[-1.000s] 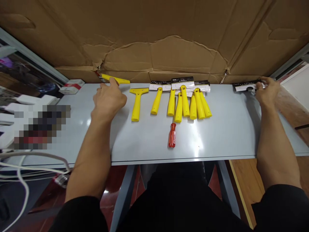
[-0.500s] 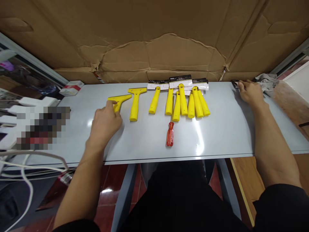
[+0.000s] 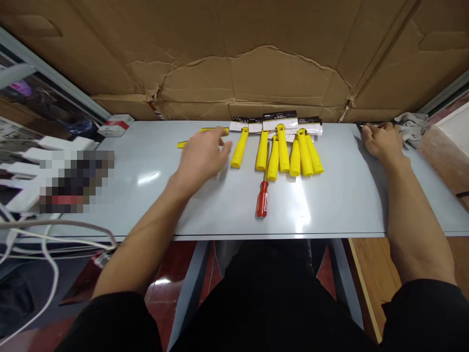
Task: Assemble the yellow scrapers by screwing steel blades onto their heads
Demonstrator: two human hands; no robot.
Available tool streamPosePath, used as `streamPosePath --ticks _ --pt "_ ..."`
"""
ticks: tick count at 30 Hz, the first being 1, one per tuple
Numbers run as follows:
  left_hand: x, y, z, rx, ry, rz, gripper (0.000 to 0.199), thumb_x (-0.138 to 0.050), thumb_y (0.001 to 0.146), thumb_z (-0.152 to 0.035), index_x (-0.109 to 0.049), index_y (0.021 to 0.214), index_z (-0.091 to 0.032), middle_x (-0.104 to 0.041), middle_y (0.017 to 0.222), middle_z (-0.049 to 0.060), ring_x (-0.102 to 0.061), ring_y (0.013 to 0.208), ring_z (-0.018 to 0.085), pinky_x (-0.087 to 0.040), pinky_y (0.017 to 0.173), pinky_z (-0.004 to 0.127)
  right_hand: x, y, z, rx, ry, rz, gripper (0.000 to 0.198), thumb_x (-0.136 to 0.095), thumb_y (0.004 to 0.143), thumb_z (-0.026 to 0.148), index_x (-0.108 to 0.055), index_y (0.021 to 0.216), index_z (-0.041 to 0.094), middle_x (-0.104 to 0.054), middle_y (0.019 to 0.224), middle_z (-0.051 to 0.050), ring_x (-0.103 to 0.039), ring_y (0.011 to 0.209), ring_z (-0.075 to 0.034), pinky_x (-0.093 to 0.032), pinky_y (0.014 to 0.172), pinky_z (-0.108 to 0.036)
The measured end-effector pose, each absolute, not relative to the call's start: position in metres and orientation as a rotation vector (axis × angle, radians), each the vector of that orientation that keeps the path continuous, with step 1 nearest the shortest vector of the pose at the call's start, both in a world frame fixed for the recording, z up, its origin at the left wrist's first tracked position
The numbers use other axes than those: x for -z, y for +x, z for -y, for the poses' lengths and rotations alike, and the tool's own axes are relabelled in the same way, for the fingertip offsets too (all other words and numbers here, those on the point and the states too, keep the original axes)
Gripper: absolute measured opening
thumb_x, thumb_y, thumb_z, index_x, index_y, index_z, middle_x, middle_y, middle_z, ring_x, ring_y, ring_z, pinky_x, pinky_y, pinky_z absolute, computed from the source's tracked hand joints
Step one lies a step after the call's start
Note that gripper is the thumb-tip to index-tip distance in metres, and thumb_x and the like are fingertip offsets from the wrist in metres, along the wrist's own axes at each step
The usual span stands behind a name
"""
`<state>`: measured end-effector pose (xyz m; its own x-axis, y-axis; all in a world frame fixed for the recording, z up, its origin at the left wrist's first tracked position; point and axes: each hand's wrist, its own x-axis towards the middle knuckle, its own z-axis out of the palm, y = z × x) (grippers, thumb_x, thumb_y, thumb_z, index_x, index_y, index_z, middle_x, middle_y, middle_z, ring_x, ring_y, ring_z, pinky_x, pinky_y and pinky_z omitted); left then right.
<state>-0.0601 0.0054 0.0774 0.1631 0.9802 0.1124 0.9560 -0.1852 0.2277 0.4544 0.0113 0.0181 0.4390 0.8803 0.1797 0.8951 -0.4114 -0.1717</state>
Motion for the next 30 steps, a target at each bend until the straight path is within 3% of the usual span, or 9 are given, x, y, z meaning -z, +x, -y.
streamPosePath --ticks 3,5,10,14,16,18,21,24,30 --pt "-0.075 -0.023 -0.026 -0.116 2.294 -1.960 0.056 -0.060 0.105 -0.043 -0.058 0.153 -0.015 -0.076 0.134 0.022 -0.070 0.129 0.044 -0.056 0.108 0.054 -0.021 0.447 -0.008 0.236 -2.454 1.499 0.066 -0.028 0.114 0.058 -0.046 0.173 0.035 -0.032 0.169 -0.024 -0.030 0.160 -0.034 -0.029 0.126 -0.049" --pt "-0.067 -0.011 -0.038 -0.077 2.236 -1.955 0.059 -0.065 0.101 -0.035 -0.055 0.154 -0.013 -0.073 0.139 0.026 -0.068 0.133 0.047 -0.056 0.109 0.055 -0.025 0.440 -0.007 0.318 -2.425 1.505 0.065 -0.029 0.114 0.058 -0.046 0.173 0.036 -0.032 0.169 -0.021 -0.031 0.158 -0.031 -0.030 0.126 -0.045" --pt "-0.046 -0.019 -0.044 -0.409 2.173 -1.997 0.053 -0.056 0.100 -0.021 -0.052 0.152 -0.010 -0.061 0.153 0.030 -0.062 0.142 0.050 -0.051 0.115 0.060 -0.040 0.420 -0.004 0.447 -2.176 1.626 0.059 -0.037 0.113 0.053 -0.060 0.163 0.029 -0.042 0.166 -0.015 -0.038 0.152 -0.025 -0.033 0.127 -0.038" --pt "-0.036 -0.037 -0.047 -0.863 2.118 -1.968 0.037 -0.064 0.101 -0.031 -0.061 0.135 -0.018 -0.052 0.157 0.024 -0.065 0.133 0.049 -0.046 0.113 0.065 -0.047 0.390 -0.002 0.475 -1.819 1.669 0.046 -0.044 0.110 0.035 -0.073 0.142 0.021 -0.061 0.146 -0.015 -0.050 0.137 -0.021 -0.040 0.123 -0.039" --pt "-0.035 -0.044 -0.051 -1.146 2.081 -1.850 0.035 -0.069 0.101 -0.044 -0.063 0.127 -0.020 -0.051 0.153 0.020 -0.065 0.125 0.043 -0.045 0.111 0.065 -0.048 0.367 0.001 0.359 -1.579 1.662 0.036 -0.048 0.109 0.032 -0.078 0.126 0.022 -0.067 0.131 -0.013 -0.057 0.123 -0.018 -0.047 0.116 -0.039" --pt "-0.037 -0.046 -0.052 -1.372 2.132 -1.640 0.046 -0.070 0.102 -0.059 -0.064 0.129 -0.023 -0.052 0.148 0.016 -0.063 0.122 0.037 -0.046 0.108 0.061 -0.050 0.341 0.006 0.120 -1.344 1.639 0.029 -0.054 0.108 0.040 -0.078 0.116 0.025 -0.071 0.122 -0.010 -0.061 0.111 -0.015 -0.054 0.107 -0.038" --pt "-0.041 -0.038 -0.044 -1.510 2.332 -1.260 0.059 -0.063 0.103 -0.074 -0.066 0.141 -0.028 -0.059 0.131 0.012 -0.062 0.118 0.032 -0.052 0.104 0.054 -0.056 0.305 0.016 -0.296 -1.111 1.580 0.048 -0.070 0.098 0.062 -0.071 0.130 0.026 -0.071 0.129 -0.005 -0.068 0.112 -0.014 -0.063 0.096 -0.034" --pt "-0.038 -0.022 -0.027 -1.478 2.459 -0.992 0.059 -0.053 0.108 -0.072 -0.068 0.145 -0.029 -0.065 0.122 0.011 -0.066 0.112 0.029 -0.058 0.100 0.048 -0.062 0.285 0.024 -0.559 -1.002 1.501 0.070 -0.081 0.088 0.068 -0.062 0.144 0.030 -0.071 0.133 -0.005 -0.072 0.111 -0.013 -0.066 0.089 -0.028" --pt "-0.026 -0.006 -0.006 -1.395 2.526 -0.751 0.045 -0.059 0.111 -0.053 -0.066 0.151 -0.032 -0.066 0.126 0.010 -0.066 0.112 0.025 -0.061 0.099 0.044 -0.063 0.287 0.028 -0.771 -0.902 1.474 0.047 -0.092 0.081 0.055 -0.073 0.105 0.020 -0.069 0.099 -0.002 -0.062 0.073 -0.004 -0.054 0.058 -0.020"
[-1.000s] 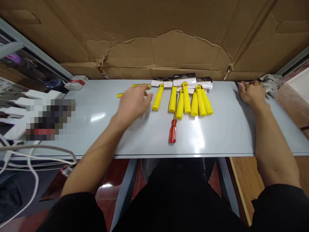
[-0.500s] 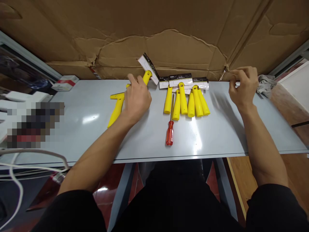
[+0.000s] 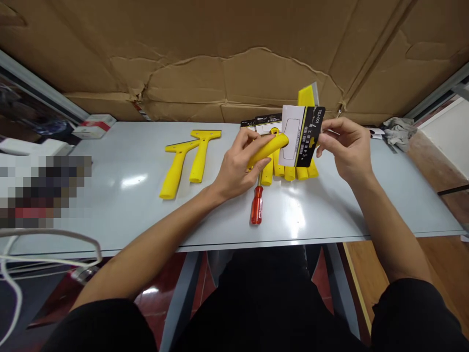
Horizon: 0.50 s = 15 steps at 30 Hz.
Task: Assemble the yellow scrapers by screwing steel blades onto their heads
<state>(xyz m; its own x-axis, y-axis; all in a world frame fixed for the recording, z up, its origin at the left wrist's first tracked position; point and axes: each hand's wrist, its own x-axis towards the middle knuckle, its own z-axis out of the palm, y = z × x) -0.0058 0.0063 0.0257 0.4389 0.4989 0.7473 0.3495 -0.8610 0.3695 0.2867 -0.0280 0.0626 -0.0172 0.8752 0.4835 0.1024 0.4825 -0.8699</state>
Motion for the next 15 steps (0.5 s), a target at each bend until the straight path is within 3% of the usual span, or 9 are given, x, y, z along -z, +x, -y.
streamPosePath --ticks 6,12,15 --pt "-0.037 -0.010 -0.004 -1.284 2.451 -0.597 0.044 -0.072 0.105 -0.043 -0.073 0.146 -0.027 -0.072 0.121 0.009 -0.070 0.110 0.022 -0.065 0.098 0.040 -0.061 0.279 0.034 -0.685 -0.842 1.508 0.046 -0.091 0.081 0.056 -0.074 0.093 0.016 -0.063 0.100 -0.004 -0.059 0.079 -0.002 -0.054 0.064 -0.017" --pt "-0.049 -0.003 0.008 -1.030 1.923 -0.590 0.076 -0.092 0.088 -0.057 -0.066 0.152 -0.027 -0.082 0.124 0.008 -0.080 0.100 0.020 -0.069 0.093 0.034 -0.061 0.242 0.052 -0.529 -0.866 1.478 0.041 -0.079 0.095 0.055 -0.072 0.097 0.015 -0.067 0.108 -0.006 -0.065 0.096 -0.005 -0.062 0.075 -0.017" --pt "-0.054 0.002 0.013 -1.019 1.737 -0.564 0.066 -0.100 0.078 -0.058 -0.078 0.129 -0.024 -0.085 0.113 0.007 -0.082 0.096 0.022 -0.070 0.088 0.034 -0.056 0.227 0.062 -0.629 -0.912 1.438 0.042 -0.078 0.095 0.057 -0.070 0.099 0.016 -0.068 0.102 -0.004 -0.064 0.084 -0.003 -0.061 0.066 -0.017"
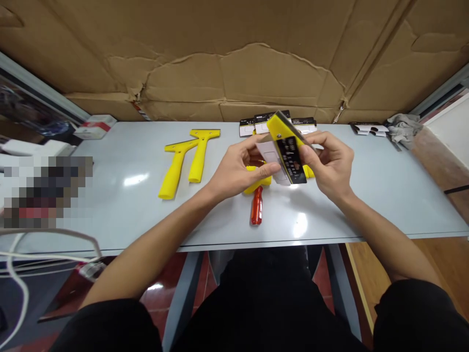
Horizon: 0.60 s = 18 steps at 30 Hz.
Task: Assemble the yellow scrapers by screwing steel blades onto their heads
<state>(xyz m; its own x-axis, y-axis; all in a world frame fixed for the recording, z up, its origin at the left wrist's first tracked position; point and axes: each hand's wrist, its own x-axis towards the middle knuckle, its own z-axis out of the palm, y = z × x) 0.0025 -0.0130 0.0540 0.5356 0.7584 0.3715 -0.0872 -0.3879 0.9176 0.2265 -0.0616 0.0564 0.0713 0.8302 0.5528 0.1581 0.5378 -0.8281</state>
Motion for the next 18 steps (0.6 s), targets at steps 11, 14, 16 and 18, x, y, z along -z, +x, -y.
streamPosePath --ticks 11,14,16,18 --pt "-0.065 -0.005 0.008 -1.078 1.577 -0.700 0.047 -0.107 0.066 -0.055 -0.084 0.090 -0.022 -0.086 0.096 0.006 -0.081 0.086 0.022 -0.069 0.079 0.033 -0.082 0.262 0.042 -0.500 -0.793 0.947 0.051 -0.083 0.084 0.049 -0.043 0.089 0.018 -0.061 0.078 0.001 -0.066 0.064 -0.009 -0.059 0.061 -0.025" --pt "-0.065 -0.014 -0.004 -1.168 1.592 -0.731 0.046 -0.104 0.068 -0.061 -0.083 0.085 -0.024 -0.084 0.091 0.005 -0.079 0.085 0.022 -0.068 0.079 0.037 -0.091 0.289 0.027 -0.371 -0.666 0.828 0.050 -0.083 0.083 0.043 -0.039 0.086 0.019 -0.060 0.081 -0.001 -0.066 0.068 -0.007 -0.055 0.061 -0.022" --pt "-0.069 -0.019 -0.008 -1.255 1.675 -0.717 0.043 -0.099 0.074 -0.066 -0.083 0.083 -0.027 -0.084 0.096 0.005 -0.080 0.096 0.025 -0.068 0.087 0.044 -0.089 0.298 0.021 -0.346 -0.690 0.834 0.050 -0.081 0.085 0.043 -0.037 0.086 0.019 -0.060 0.085 -0.002 -0.068 0.073 -0.008 -0.057 0.065 -0.023" --pt "-0.076 -0.022 -0.006 -1.292 1.840 -0.702 0.038 -0.097 0.078 -0.066 -0.083 0.081 -0.030 -0.085 0.116 0.005 -0.077 0.121 0.031 -0.066 0.100 0.054 -0.081 0.293 0.021 -0.393 -0.795 0.915 0.053 -0.078 0.087 0.046 -0.033 0.087 0.019 -0.060 0.088 -0.001 -0.069 0.074 -0.009 -0.060 0.069 -0.025"
